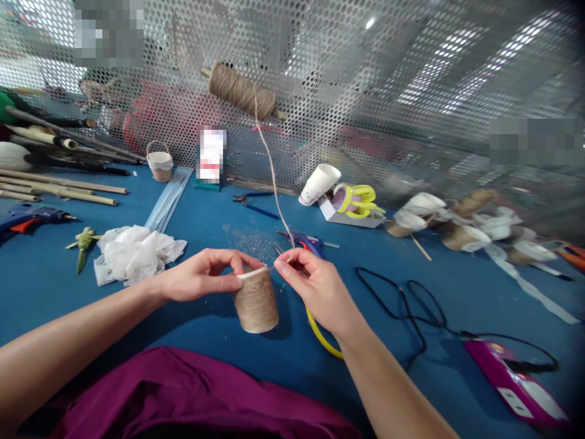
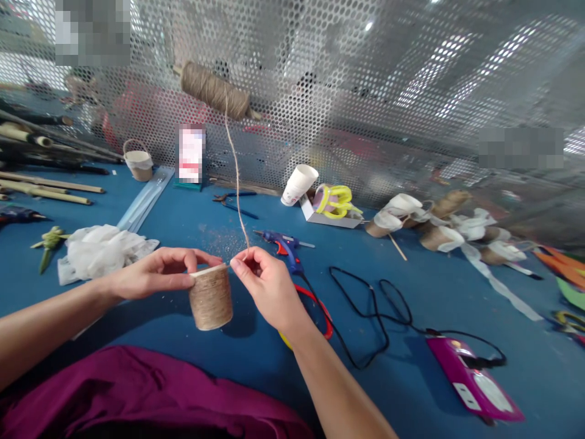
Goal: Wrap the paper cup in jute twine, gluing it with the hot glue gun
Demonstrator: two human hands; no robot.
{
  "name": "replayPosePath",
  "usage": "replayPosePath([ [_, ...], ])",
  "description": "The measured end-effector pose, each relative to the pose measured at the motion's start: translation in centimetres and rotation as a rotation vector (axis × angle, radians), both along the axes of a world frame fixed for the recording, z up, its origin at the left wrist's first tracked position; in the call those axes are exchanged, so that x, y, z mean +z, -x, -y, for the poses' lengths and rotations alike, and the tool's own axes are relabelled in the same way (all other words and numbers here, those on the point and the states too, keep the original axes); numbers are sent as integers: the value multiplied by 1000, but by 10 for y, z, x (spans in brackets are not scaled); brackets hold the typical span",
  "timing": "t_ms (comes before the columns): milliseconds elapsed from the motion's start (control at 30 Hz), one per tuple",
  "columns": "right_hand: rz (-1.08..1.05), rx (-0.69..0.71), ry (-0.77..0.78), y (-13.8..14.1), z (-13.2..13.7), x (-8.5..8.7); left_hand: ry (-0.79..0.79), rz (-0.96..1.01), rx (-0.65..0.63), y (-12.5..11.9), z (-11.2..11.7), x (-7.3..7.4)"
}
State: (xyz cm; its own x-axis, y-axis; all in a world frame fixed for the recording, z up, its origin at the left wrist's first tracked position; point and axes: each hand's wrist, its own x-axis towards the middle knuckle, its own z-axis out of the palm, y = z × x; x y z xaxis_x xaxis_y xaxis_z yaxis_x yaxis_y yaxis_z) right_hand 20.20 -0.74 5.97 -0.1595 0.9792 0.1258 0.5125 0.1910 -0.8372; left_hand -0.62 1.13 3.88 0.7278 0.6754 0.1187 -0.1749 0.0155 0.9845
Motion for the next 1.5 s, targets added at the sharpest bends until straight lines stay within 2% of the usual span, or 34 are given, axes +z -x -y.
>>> replayPosePath([
  [433,-58,49,49,-3,6,-6,33,28,-52,3,1,2],
  [600,-215,161,64,-2,7,-8,-8,61,-72,3,0,4],
  [867,-436,271,201,-5,2,-14,-72,-7,-36,5,-6,-7],
  [967,-472,260,208,-7,0,-17,-85,-35,-5,6,-10,-12],
  [1133,-353,214,170,-7,-2,-17,-65,-85,-31,6,-15,-15],
  [1233,-239,217,114,-5,0,-16,-172,-164,-31,4,-15,-14],
  [1367,-41,245,39,2,4,-19,-368,-318,32,-1,-10,-11],
  [1500,57,276,-11,8,5,-19,-388,-374,119,-8,-5,-10],
])
